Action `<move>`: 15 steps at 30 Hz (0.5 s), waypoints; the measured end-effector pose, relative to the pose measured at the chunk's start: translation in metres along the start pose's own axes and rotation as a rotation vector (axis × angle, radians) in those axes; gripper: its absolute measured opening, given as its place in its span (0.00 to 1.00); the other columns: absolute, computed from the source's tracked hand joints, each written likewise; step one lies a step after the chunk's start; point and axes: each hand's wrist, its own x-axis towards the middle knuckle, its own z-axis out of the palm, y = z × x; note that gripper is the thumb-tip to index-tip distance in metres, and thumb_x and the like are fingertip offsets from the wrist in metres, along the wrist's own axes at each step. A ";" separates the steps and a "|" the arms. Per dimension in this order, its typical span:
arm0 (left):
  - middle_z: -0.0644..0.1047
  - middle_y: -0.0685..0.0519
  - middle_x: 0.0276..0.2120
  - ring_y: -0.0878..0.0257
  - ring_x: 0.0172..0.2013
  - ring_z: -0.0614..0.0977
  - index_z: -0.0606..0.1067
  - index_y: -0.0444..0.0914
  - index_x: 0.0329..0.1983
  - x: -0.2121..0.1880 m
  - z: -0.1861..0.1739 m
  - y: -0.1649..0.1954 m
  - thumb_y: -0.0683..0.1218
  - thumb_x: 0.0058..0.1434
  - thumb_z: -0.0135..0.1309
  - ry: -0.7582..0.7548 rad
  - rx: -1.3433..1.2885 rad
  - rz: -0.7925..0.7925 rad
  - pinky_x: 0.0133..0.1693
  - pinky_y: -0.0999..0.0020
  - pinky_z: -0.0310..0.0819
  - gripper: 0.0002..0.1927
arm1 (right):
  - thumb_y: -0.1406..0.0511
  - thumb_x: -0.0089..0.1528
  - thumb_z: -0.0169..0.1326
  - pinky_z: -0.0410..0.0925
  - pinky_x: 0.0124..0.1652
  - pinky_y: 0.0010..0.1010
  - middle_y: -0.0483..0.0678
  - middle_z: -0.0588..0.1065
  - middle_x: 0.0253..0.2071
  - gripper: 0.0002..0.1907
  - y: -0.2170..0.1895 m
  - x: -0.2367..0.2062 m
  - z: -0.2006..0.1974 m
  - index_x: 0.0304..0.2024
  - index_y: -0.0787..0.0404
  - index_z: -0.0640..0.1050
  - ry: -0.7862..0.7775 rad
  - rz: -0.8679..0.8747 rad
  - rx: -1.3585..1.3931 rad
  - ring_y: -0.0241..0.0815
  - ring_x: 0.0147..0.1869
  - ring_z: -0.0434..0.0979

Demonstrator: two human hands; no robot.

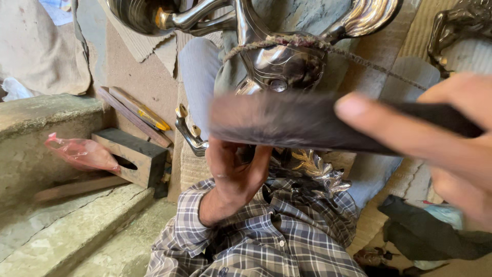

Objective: The person uses a hammer and chisel to engrave a honeycomb pattern onto the surface of a metal sculpture. They repeatedly strike the chisel to create small indentations, working methodically across the curved surface.

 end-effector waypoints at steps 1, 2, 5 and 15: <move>0.75 0.44 0.49 0.61 0.42 0.83 0.56 0.33 0.65 -0.006 0.002 -0.004 0.30 0.67 0.59 0.029 0.187 0.111 0.40 0.72 0.86 0.31 | 0.83 0.53 0.47 0.69 0.30 0.26 0.46 0.74 0.40 0.47 0.004 0.002 0.001 0.73 0.46 0.63 -0.122 -0.001 -0.046 0.32 0.27 0.69; 0.70 0.39 0.55 0.57 0.49 0.81 0.50 0.32 0.70 -0.012 0.003 -0.009 0.30 0.67 0.60 0.055 0.373 0.224 0.46 0.68 0.86 0.37 | 0.82 0.53 0.47 0.69 0.30 0.25 0.45 0.75 0.40 0.47 0.006 0.001 0.001 0.73 0.46 0.63 -0.149 0.007 -0.044 0.31 0.26 0.70; 0.66 0.40 0.66 0.60 0.59 0.78 0.41 0.41 0.78 -0.027 0.005 -0.021 0.29 0.68 0.59 0.056 0.192 0.243 0.55 0.69 0.86 0.48 | 0.81 0.53 0.48 0.70 0.33 0.22 0.44 0.76 0.42 0.45 0.014 -0.006 0.000 0.71 0.48 0.63 -0.101 0.024 -0.022 0.29 0.27 0.70; 0.74 0.45 0.52 0.61 0.44 0.83 0.50 0.55 0.76 -0.022 0.001 -0.014 0.24 0.63 0.58 0.008 0.062 0.044 0.40 0.69 0.88 0.50 | 0.78 0.62 0.47 0.71 0.29 0.16 0.37 0.77 0.46 0.37 0.039 -0.021 0.015 0.73 0.51 0.63 -0.347 0.069 -0.153 0.21 0.25 0.73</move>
